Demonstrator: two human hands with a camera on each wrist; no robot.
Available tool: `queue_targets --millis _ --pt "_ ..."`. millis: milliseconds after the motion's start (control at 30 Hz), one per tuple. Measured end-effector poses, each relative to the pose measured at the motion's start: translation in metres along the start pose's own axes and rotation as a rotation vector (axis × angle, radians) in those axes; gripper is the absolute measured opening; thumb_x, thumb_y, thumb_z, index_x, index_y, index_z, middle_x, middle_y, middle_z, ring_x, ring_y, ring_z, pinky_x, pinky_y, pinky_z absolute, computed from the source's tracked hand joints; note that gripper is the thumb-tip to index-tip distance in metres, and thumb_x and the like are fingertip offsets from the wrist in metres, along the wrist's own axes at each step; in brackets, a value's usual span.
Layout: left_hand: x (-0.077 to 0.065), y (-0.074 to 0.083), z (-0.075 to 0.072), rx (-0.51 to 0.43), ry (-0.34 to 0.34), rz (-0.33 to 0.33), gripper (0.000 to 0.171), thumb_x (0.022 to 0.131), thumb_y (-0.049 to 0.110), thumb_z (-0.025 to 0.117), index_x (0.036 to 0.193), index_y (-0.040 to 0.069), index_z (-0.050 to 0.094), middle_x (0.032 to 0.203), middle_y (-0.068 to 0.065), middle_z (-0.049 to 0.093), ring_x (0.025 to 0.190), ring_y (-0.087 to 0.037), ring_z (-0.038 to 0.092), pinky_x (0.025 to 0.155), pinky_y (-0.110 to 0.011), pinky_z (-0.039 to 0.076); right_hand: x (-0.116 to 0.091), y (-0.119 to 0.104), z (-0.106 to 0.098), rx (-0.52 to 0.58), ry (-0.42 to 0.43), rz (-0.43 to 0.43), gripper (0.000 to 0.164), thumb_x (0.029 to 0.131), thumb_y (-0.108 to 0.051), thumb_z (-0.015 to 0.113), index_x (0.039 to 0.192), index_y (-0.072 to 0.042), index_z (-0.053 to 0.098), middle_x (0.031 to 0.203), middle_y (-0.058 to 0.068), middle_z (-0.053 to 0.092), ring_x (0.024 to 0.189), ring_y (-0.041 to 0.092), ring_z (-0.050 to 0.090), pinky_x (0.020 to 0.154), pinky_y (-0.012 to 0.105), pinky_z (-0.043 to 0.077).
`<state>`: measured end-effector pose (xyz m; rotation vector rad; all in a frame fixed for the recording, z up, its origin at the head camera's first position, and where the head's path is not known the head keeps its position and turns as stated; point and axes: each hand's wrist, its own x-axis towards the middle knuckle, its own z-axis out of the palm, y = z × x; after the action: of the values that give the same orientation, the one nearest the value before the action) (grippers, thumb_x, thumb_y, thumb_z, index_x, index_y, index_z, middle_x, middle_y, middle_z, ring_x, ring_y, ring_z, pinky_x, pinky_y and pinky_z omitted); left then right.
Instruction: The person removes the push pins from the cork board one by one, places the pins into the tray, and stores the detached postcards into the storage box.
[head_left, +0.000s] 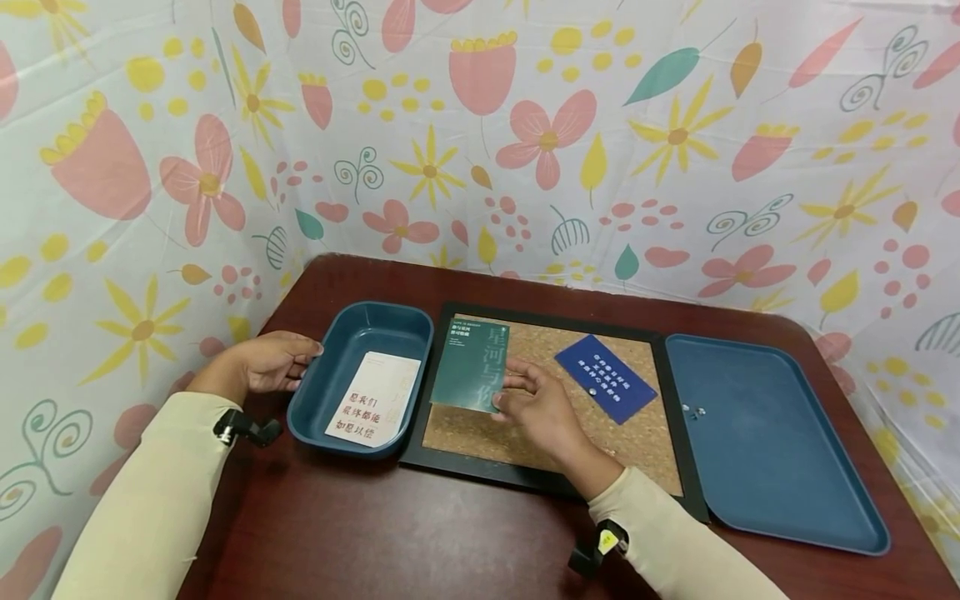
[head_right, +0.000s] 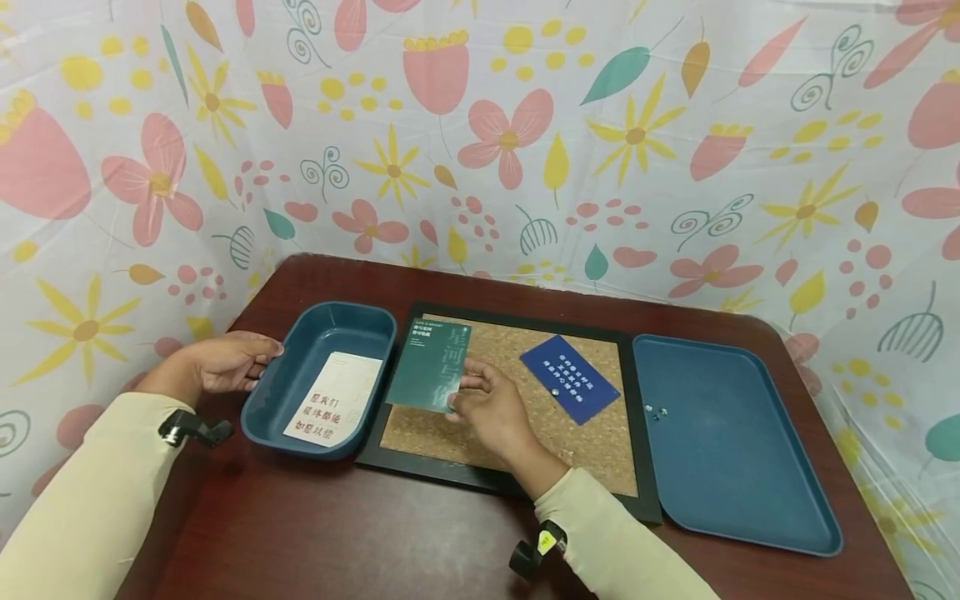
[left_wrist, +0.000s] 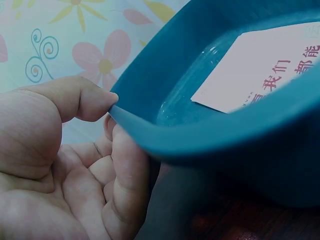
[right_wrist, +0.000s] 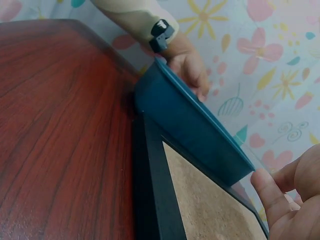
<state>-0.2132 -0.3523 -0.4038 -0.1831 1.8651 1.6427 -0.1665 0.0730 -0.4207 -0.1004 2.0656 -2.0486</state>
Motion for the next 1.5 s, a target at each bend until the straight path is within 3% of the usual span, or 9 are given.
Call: queue_targets --millis 700,967,1500 --pt "0.001 -0.001 -0.001 -0.004 0.018 0.007 0.016 0.107 0.015 0.050 0.109 0.002 0.060 0.094 -0.004 0.069 0.082 -0.015 0.068 0.068 -0.029 0.059 0.001 0.001 0.020 0.043 -0.027 -0.004 0.061 0.090 0.015 0.064 0.148 0.005 0.046 0.120 0.026 0.057 0.093 0.024 0.069 0.078 0.040 0.062" --pt "0.001 -0.001 0.000 0.002 0.019 0.006 0.016 0.107 0.015 0.050 0.112 0.002 0.058 0.095 -0.004 0.069 0.082 -0.015 0.068 0.067 -0.028 0.059 0.000 0.003 0.027 0.052 -0.043 -0.005 0.060 0.091 0.013 0.065 0.148 0.004 0.047 0.118 0.025 0.057 0.094 0.024 0.068 0.080 0.045 0.061" --pt "0.001 0.000 0.000 0.001 0.023 0.001 0.016 0.108 0.015 0.050 0.111 0.002 0.057 0.094 -0.004 0.069 0.080 -0.015 0.068 0.065 -0.027 0.058 0.000 0.005 0.043 0.073 -0.060 0.016 0.062 0.091 0.012 0.066 0.149 0.001 0.047 0.120 0.023 0.056 0.097 0.025 0.067 0.078 0.041 0.062"
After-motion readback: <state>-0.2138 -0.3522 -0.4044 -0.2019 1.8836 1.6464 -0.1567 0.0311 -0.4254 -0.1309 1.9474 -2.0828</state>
